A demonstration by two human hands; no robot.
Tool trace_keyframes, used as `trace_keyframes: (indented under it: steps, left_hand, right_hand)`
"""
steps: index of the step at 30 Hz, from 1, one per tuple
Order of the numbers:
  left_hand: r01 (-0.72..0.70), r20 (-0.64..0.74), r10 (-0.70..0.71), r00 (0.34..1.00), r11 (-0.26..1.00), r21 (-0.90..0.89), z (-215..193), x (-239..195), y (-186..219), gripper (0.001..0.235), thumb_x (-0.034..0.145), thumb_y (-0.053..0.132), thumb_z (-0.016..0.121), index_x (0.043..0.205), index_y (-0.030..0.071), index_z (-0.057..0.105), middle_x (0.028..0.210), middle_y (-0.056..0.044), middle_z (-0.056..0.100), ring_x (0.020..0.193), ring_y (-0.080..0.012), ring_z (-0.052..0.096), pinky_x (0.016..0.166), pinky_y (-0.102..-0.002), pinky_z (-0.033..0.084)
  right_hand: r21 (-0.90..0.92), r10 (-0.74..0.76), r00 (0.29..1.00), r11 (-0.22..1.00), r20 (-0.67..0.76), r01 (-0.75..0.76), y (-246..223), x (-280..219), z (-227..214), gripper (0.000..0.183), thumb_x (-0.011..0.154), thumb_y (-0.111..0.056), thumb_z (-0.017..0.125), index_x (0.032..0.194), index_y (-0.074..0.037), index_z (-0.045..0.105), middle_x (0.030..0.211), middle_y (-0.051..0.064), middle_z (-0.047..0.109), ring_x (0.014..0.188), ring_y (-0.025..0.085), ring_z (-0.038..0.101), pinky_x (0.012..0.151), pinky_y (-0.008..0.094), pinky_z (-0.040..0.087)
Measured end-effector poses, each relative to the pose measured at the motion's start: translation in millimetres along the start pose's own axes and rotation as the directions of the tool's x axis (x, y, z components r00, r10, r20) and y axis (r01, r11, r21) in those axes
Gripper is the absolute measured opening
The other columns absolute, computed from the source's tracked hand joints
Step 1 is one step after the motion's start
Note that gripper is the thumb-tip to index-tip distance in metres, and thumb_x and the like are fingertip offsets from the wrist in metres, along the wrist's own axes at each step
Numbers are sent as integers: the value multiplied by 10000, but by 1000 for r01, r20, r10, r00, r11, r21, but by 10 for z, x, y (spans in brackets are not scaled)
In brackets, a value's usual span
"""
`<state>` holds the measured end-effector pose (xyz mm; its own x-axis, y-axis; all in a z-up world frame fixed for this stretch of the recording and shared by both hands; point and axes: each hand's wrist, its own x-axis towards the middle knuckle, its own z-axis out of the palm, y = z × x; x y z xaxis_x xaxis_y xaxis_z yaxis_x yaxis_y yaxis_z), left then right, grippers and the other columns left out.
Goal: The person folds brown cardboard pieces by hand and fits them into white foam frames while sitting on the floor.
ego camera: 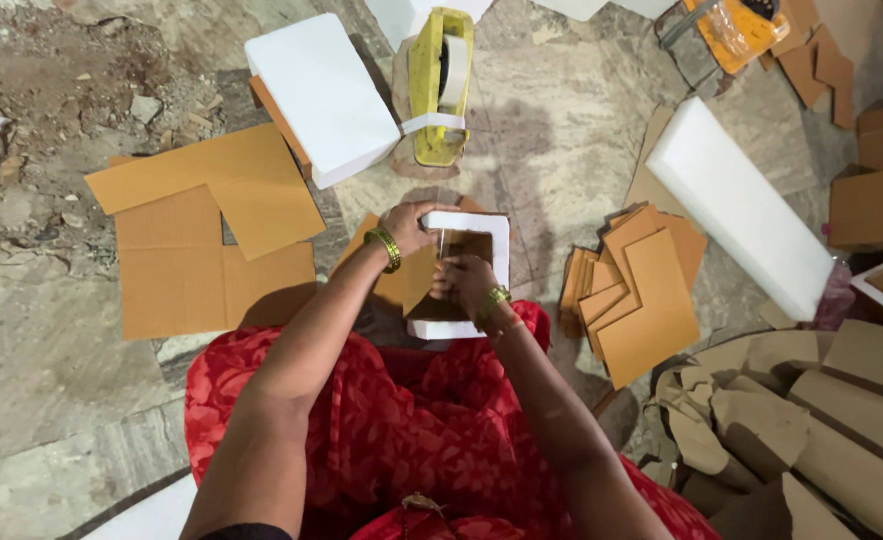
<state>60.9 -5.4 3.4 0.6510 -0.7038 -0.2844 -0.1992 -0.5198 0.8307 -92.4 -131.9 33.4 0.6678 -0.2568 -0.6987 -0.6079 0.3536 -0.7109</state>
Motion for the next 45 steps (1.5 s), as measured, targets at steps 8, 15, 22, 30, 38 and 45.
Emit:
trace_keyframes:
  steps: [8,15,22,30,38,45]
  left_hand:
    - [-223,41,242,969,938,-267,-24,-21,-177,712,744,151,786,1405,329,589,1180,-18,764,981,-175,723,858,-307,583]
    - [-114,-157,72,985,953,-279,238,15,-225,521,745,235,902,1232,206,718,1114,-26,778,980,-148,738,871,-309,589]
    - [-213,-208,123,970,839,-500,507,122,-487,428,788,88,859,1189,78,708,1020,-54,770,894,-107,687,798,-277,585]
    - [-171,-204,65,977,811,-560,494,98,-438,471,787,29,848,1230,90,697,1000,-24,769,860,-83,691,770,-249,582]
    - [-247,-234,143,962,823,-512,506,36,-460,496,758,37,844,1233,74,704,1043,-50,764,900,-130,704,791,-274,583]
    - [-244,-502,85,861,934,-261,545,-28,-338,576,687,131,981,1114,64,601,983,-98,661,877,-264,679,801,-356,574]
  right_hand:
    - [433,286,920,818,267,-380,409,1412,-399,372,896,-321,430,1015,-11,596,856,192,698,669,362,673,665,508,588]
    - [75,167,980,982,110,-176,448,1423,-321,260,915,-169,626,1166,-105,603,1057,165,700,846,311,713,789,506,593]
    - [-506,-347,930,828,-125,241,-544,1075,-522,315,930,-361,653,1035,-70,717,840,131,734,689,292,706,565,417,526]
    - [-320,-181,982,928,53,188,-1260,1468,-100,288,978,-308,690,1141,-75,732,1005,22,796,834,100,774,673,264,609]
    - [-753,-429,894,629,-129,194,-783,1767,-52,232,906,-267,719,1025,-88,807,967,110,819,757,153,728,617,312,528]
    - [-835,-64,927,-462,368,300,-525,2485,-225,361,977,-425,581,1078,-131,763,1151,109,752,981,219,709,811,375,563]
